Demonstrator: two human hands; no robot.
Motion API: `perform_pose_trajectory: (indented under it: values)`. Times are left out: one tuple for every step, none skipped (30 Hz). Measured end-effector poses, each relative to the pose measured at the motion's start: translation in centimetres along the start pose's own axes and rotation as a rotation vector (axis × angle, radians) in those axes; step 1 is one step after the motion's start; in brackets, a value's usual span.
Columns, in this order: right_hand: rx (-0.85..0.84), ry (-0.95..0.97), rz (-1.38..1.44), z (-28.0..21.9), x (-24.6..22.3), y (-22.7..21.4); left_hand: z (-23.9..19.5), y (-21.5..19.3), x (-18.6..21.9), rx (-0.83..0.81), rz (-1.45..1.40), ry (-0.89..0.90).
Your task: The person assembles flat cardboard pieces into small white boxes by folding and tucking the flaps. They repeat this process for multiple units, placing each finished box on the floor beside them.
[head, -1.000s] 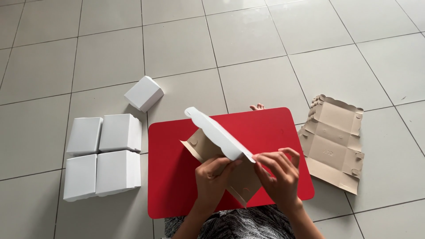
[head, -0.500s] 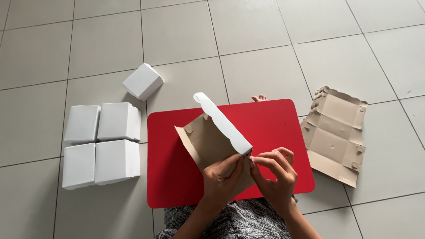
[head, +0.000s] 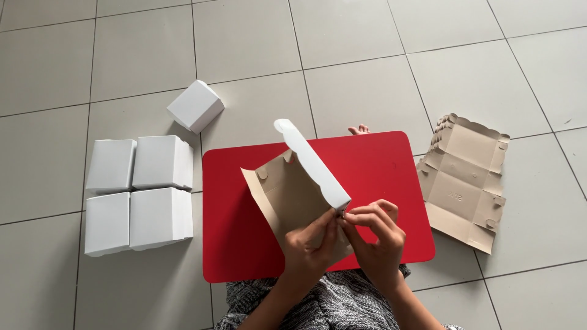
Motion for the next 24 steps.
perform_pose_trajectory:
  values:
    - [-0.019, 0.031, 0.045, 0.0, 0.4, 0.1, 0.1, -0.1, -0.1, -0.031, -0.029, -0.051]
    - [-0.037, 0.064, 0.089, 0.1, 0.8, 0.2, 0.1, -0.1, -0.2, -0.062, -0.058, -0.103]
    - [-0.037, 0.066, 0.088, 0.0, 1.0, 0.3, 0.3, -0.2, 0.1, -0.064, -0.059, -0.105]
    - [-0.024, 0.071, 0.091, -0.1, 1.2, 0.4, 0.3, -0.1, 0.2, -0.071, -0.134, -0.158]
    - [-0.011, 0.075, 0.095, -0.1, 1.4, 0.4, 0.4, 0.0, 0.2, -0.078, -0.209, -0.210]
    - [-0.012, 0.074, 0.095, -0.1, 1.5, 0.5, 0.6, 0.1, 0.2, -0.078, -0.209, -0.210]
    - [-0.014, 0.065, 0.084, -0.2, 1.6, 0.6, 0.8, 0.2, 0.0, -0.060, -0.221, -0.250]
    - [-0.016, 0.055, 0.072, -0.2, 1.8, 0.6, 1.0, 0.3, -0.3, -0.041, -0.235, -0.289]
    - [-0.016, 0.054, 0.072, 0.0, 1.7, 0.6, 1.4, 0.2, -0.4, -0.040, -0.235, -0.288]
    - [-0.045, 0.051, 0.068, 0.0, 1.6, 0.8, 1.5, 0.2, -0.6, -0.039, -0.298, -0.325]
    - [-0.073, 0.049, 0.063, 0.1, 1.6, 0.9, 1.7, 0.3, -0.8, -0.038, -0.361, -0.363]
    - [-0.073, 0.048, 0.064, 0.3, 1.3, 0.5, 1.9, -0.1, -1.0, -0.038, -0.360, -0.362]
    - [-0.136, 0.109, 0.117, 0.6, 1.3, 0.4, 2.4, -0.6, -0.8, -0.056, -0.299, -0.272]
    - [-0.199, 0.170, 0.171, 0.8, 1.3, 0.4, 2.8, -1.0, -0.5, -0.073, -0.238, -0.182]
    - [-0.200, 0.169, 0.172, 1.2, 1.6, 0.3, 2.8, -1.6, -1.1, -0.072, -0.236, -0.181]
    - [-0.171, 0.203, 0.262, 1.5, 2.1, -0.1, 2.9, -1.9, -1.1, -0.133, -0.255, -0.098]
    - [-0.142, 0.238, 0.351, 1.9, 2.6, -0.5, 2.9, -2.1, -1.1, -0.193, -0.273, -0.015]
    - [-0.139, 0.237, 0.351, 2.6, 2.7, -0.6, 3.1, -2.9, -0.7, -0.196, -0.274, -0.013]
    - [-0.098, 0.224, 0.338, 3.3, 2.8, -1.0, 3.3, -3.3, 0.0, -0.249, -0.345, 0.031]
    - [-0.054, 0.210, 0.325, 4.0, 2.9, -1.4, 3.5, -3.7, 0.8, -0.304, -0.416, 0.077]
    - [-0.049, 0.209, 0.326, 4.8, 2.9, -1.7, 3.1, -4.2, 0.3, -0.308, -0.417, 0.080]
    - [-0.111, 0.221, 0.298, 5.4, 2.9, -1.6, 2.5, -4.6, -0.1, -0.321, -0.476, 0.083]
    - [-0.172, 0.232, 0.270, 6.0, 2.9, -1.6, 1.9, -5.0, -0.4, -0.334, -0.536, 0.084]
    - [-0.168, 0.234, 0.270, 6.4, 2.9, -1.7, 1.6, -5.4, -0.5, -0.338, -0.537, 0.084]
Point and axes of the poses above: each hand's wrist, its own z-axis towards the middle knuckle, its own y-axis out of the palm, x = y × z, the point moved 6 cm from there along z, towards the middle knuckle, and after that the axes turned 12 degrees about y, right-handed, at the moved point
